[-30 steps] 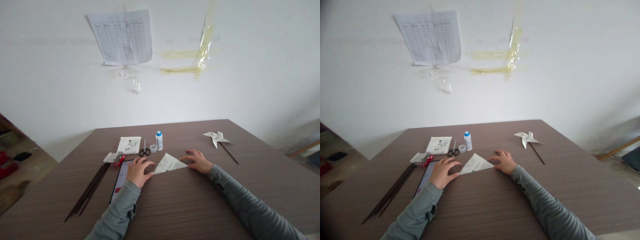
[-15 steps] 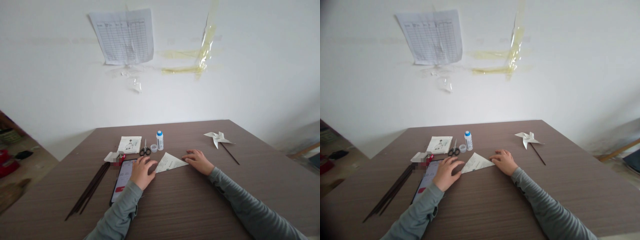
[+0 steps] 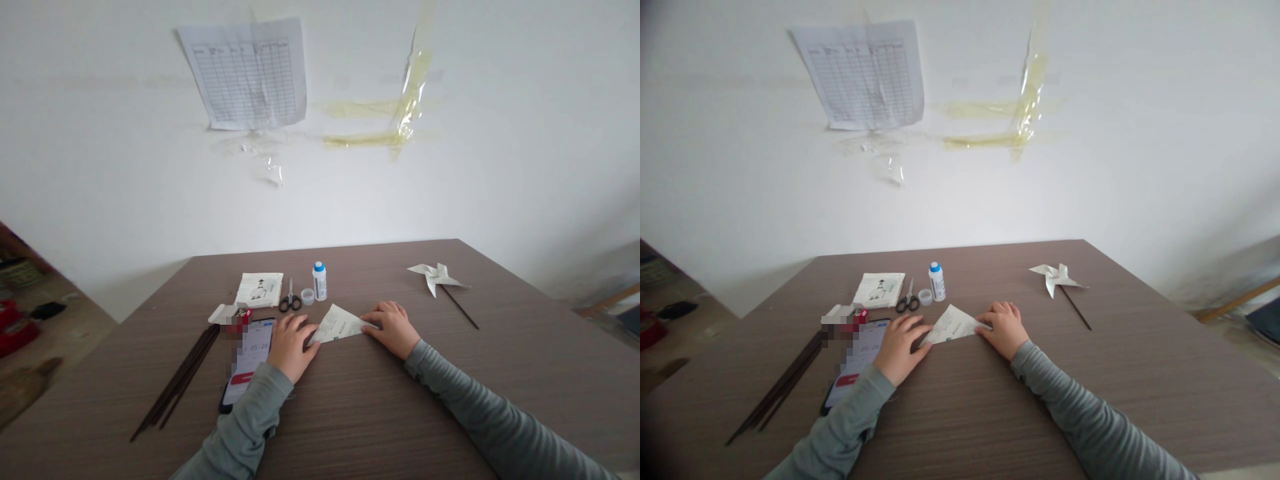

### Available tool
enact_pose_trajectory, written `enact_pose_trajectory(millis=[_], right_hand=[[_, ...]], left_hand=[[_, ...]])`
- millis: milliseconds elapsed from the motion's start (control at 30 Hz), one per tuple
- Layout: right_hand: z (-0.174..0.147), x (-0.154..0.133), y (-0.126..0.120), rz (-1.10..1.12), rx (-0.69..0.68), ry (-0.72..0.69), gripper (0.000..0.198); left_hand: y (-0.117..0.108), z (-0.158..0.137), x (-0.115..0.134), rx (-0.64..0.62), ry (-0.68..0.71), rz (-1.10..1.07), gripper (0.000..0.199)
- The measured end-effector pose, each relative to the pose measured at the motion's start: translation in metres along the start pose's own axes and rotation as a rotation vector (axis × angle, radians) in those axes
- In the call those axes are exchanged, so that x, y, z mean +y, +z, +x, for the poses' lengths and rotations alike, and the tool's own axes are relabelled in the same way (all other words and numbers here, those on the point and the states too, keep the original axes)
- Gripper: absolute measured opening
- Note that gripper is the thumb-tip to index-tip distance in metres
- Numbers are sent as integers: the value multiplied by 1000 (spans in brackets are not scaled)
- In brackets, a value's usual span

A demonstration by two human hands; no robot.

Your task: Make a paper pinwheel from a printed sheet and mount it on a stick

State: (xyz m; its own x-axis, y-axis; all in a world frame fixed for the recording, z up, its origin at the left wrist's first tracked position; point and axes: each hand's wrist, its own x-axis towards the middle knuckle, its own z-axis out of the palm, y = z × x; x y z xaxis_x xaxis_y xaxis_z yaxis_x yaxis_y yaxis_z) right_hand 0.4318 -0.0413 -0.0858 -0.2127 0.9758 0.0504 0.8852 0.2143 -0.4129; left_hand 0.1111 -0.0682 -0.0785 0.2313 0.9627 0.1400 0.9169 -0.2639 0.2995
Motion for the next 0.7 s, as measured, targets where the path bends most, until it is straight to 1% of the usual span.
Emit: enact_pose_trajectory(millis=[167,333,700], right_hand=[[0,-1,1,26,5,9,32],[1,0,3,75,9,2,30],[5,1,1,141,34,24,28]], left_hand=[[-2,-1,6,-20,-29,9,41],[0,0,3,7,-8,-2,37],[1,1,-1,28,1,-39,42]])
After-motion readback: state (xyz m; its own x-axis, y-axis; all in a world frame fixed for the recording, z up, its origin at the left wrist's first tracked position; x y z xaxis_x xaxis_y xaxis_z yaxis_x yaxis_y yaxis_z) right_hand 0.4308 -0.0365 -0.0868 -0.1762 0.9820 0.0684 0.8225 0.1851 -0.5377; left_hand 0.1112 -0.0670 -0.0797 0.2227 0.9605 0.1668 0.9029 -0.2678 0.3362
